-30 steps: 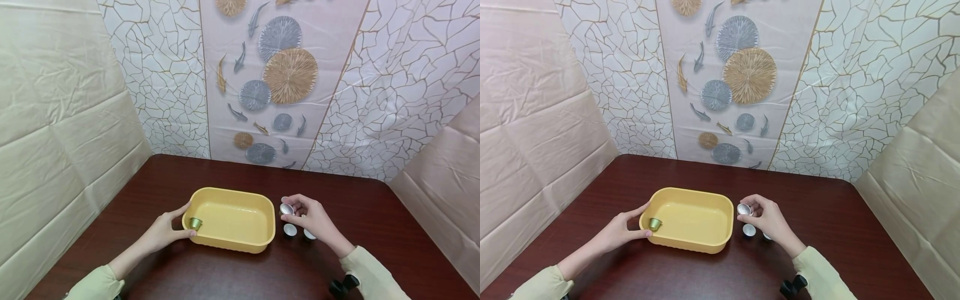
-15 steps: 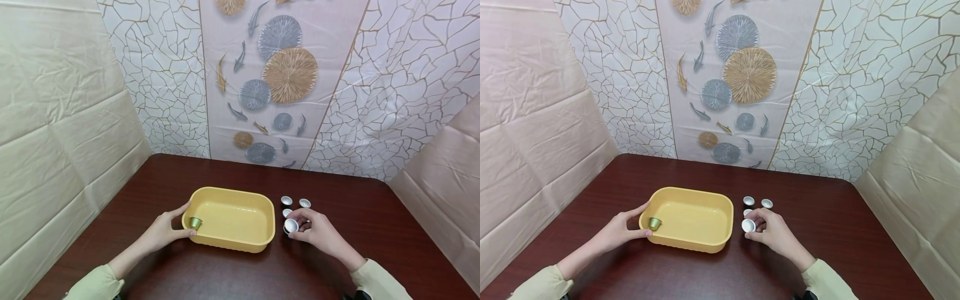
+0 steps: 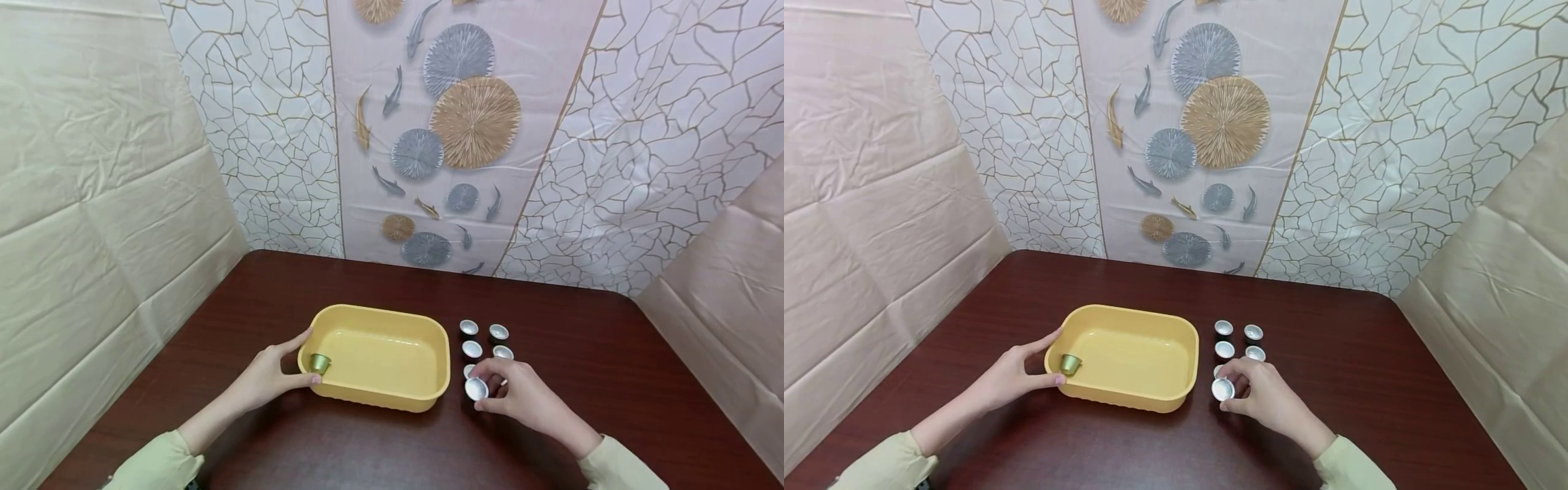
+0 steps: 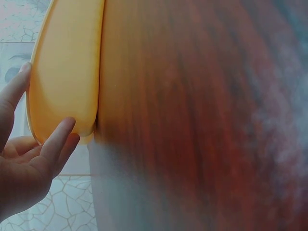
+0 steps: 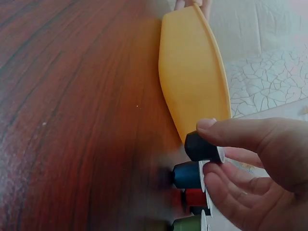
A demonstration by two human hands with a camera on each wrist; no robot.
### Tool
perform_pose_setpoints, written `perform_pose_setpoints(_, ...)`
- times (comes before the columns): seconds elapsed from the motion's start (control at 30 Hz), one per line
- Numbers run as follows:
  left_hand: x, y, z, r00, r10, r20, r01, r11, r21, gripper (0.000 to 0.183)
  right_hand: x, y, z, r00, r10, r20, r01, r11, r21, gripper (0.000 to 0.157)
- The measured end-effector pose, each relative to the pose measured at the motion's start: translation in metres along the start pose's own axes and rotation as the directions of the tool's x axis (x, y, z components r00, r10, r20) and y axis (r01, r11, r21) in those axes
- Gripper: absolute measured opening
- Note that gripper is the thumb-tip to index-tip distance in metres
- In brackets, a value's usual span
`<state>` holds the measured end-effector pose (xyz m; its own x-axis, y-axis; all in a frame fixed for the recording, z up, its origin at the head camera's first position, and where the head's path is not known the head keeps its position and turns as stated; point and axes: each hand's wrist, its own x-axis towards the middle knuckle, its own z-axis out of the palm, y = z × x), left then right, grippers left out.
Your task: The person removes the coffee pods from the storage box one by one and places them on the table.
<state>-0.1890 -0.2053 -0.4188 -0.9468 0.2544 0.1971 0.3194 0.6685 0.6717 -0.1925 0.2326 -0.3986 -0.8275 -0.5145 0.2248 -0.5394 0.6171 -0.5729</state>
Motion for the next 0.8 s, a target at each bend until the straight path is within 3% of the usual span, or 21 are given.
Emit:
perform_pose_setpoints(0.3,0.0000,-0.0002,0.0002,1.000,0.001,0.002,-0.001,1.000,-0.010,0.092,-0.0036,0.0005,0.0003,0.997,0.005,0.075,-0.002,0.999,-0.033,0.034)
perform_pose_setpoints(0.8,-0.0001,-0.0004,0.0003,1.000,0.010,-0.002,-0.010,1.000,-0.009,0.092,-0.0069,0.0046,0.0038,0.989,0.018,0.148,-0.019,1.000,0.010,0.034)
